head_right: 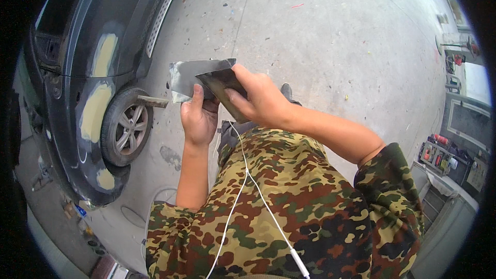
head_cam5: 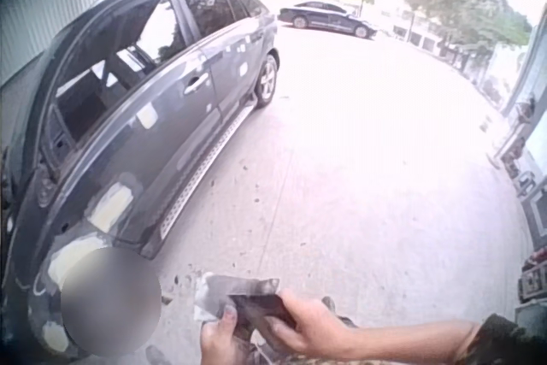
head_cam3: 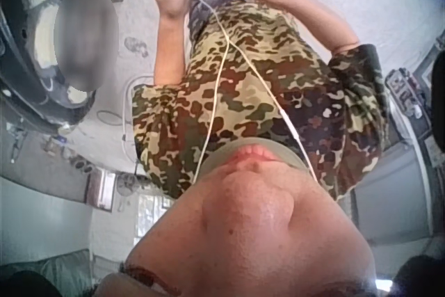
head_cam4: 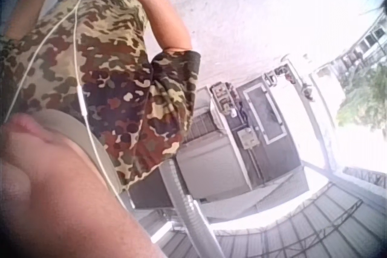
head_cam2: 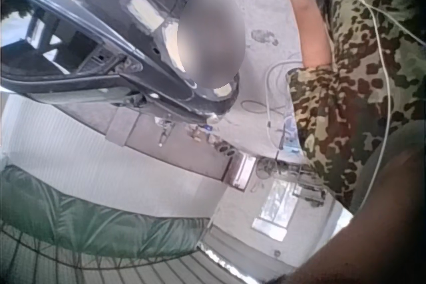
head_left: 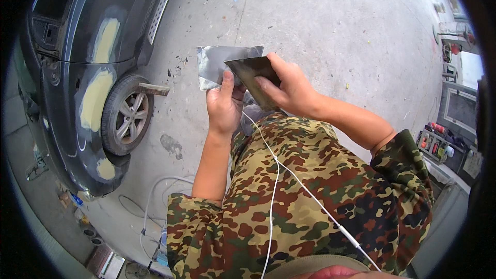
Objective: The person applies body filler to several spots on a dark gray car using a metal spreader. They work on the front fender, door, and hood, smoothing the filler into each area. The person periodically scrapes excess filler from the spreader and continues applying to additional spots.
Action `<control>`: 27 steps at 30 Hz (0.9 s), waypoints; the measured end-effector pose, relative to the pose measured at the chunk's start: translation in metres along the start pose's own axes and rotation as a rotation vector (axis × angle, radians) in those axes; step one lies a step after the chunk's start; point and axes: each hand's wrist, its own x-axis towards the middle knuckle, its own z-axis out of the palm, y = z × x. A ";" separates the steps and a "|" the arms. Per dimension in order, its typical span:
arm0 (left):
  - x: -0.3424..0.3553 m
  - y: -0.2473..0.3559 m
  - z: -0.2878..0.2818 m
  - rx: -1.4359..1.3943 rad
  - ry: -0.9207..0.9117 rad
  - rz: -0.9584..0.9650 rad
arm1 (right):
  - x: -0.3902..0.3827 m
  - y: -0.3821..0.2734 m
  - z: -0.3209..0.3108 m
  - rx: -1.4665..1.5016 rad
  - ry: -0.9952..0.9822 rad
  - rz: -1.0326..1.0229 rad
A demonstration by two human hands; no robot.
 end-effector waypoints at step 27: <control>-0.001 -0.018 0.025 -0.032 0.048 0.237 | -0.007 0.001 -0.003 0.609 0.613 -0.045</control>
